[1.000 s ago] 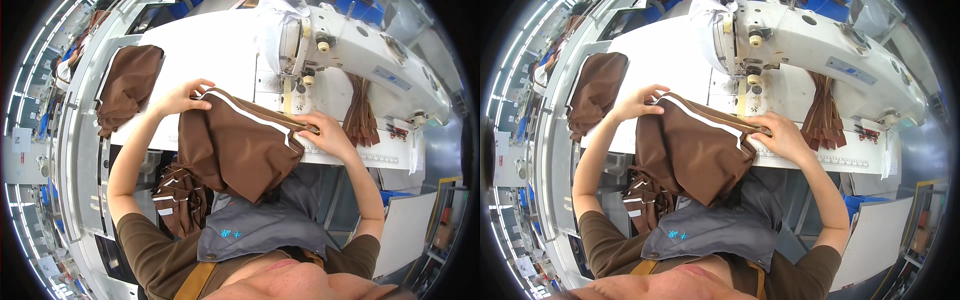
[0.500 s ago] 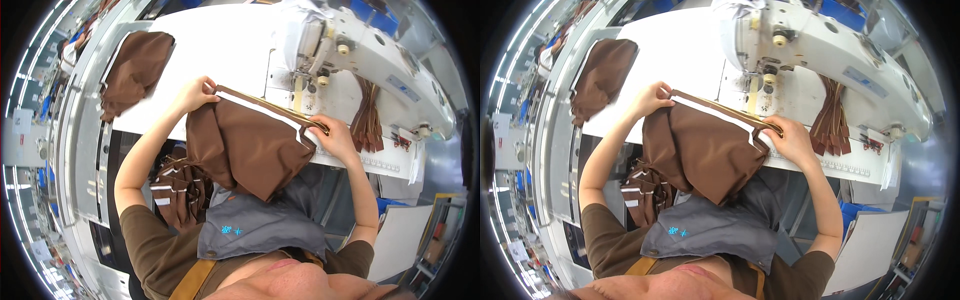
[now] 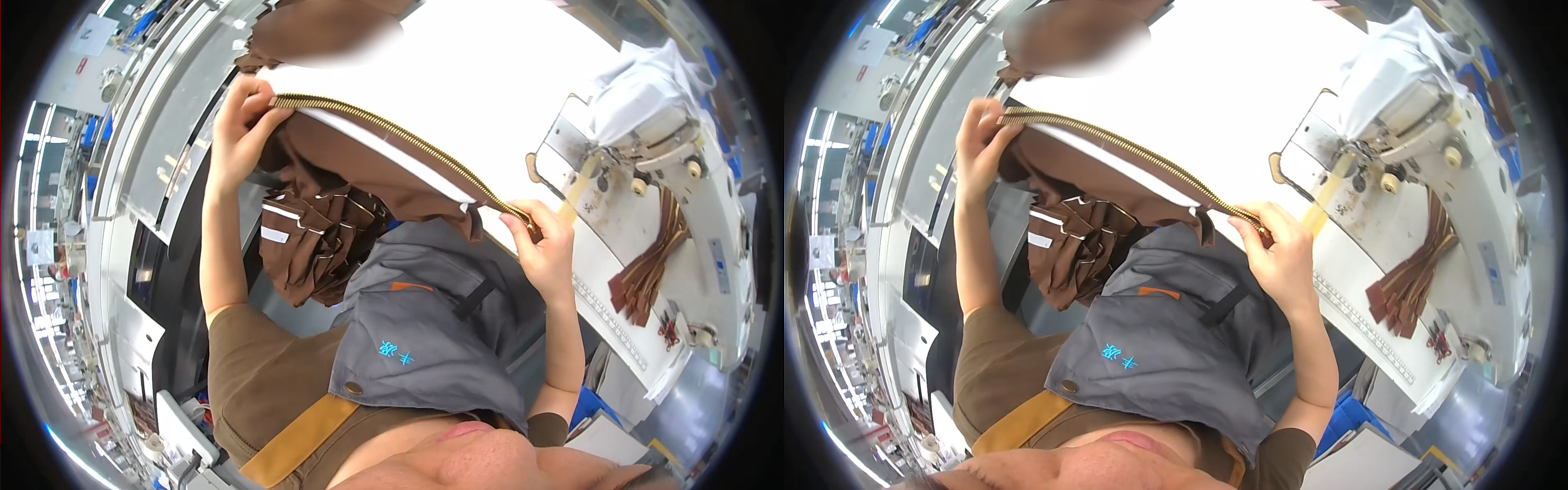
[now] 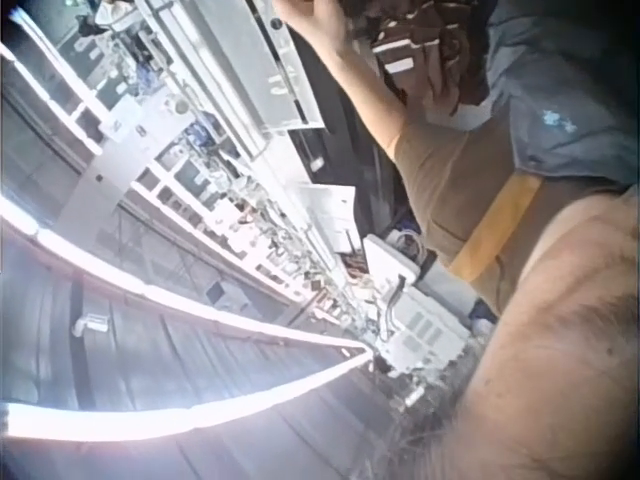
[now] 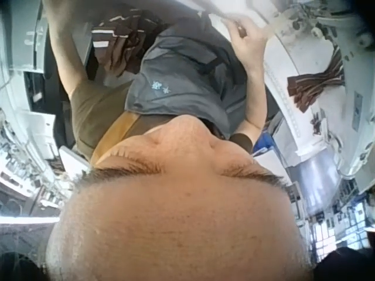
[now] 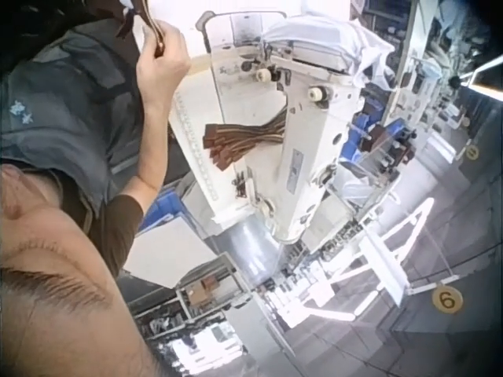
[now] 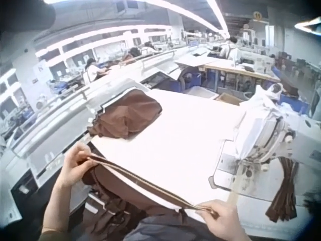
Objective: Sewing zippers and fabric pieces together using an industrial sewing machine.
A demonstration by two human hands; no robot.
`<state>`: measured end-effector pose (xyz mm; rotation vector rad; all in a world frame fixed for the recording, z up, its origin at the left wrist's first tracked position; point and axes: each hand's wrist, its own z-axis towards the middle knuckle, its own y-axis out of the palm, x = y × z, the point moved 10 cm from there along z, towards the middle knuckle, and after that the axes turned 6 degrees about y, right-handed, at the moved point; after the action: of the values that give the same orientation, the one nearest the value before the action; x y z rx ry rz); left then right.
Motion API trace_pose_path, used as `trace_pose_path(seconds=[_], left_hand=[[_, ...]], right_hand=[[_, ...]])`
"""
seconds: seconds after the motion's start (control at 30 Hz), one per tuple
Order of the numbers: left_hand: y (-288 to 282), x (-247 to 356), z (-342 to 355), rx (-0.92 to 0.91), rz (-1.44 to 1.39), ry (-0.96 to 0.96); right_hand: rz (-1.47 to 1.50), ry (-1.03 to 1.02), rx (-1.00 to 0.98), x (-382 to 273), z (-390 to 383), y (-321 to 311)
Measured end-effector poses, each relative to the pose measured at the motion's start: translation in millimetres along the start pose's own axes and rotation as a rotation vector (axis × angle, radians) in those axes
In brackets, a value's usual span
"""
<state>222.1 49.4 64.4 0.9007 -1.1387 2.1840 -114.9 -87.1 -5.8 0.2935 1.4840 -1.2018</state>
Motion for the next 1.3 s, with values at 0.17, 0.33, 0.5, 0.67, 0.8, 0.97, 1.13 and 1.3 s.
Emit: trace_pose_path(seconds=[0.17,0.33,0.5,0.67,0.8,0.97,1.13,1.3], left_hand=[[-19.1,2.9,-48.3,0.016,-0.221,-0.045],[-3.1,-8.1,-66.3,-0.058,-0.182,-0.031],[42.7,-3.5,-49.4,-0.399,-0.146,-0.103],[66.3,23.2,-49.1,-0.567,-0.048,0.153],[70.3,34.3,-55.5,-0.551,0.118,0.144],[80.8,59.0,-61.2,-0.561,0.363,0.276],[81.7,46.6,-64.5,-0.514,0.353,0.239],[84.0,41.7,-72.9,-0.562,0.273,0.272]], right_hand=[[0.689,0.256,-0.206,25.5,-5.1,29.3],[0.335,0.364,-0.212,31.9,-27.6,14.4],[0.245,0.294,-0.026,25.0,-44.3,-9.7],[0.325,0.332,0.083,25.3,-57.1,-15.5],[0.348,0.393,0.228,28.9,-68.0,-30.2],[0.299,0.374,0.197,23.7,-73.8,-34.1],[0.284,0.389,0.172,22.6,-80.5,-34.0],[0.244,0.229,0.259,8.2,-91.0,-38.8]])
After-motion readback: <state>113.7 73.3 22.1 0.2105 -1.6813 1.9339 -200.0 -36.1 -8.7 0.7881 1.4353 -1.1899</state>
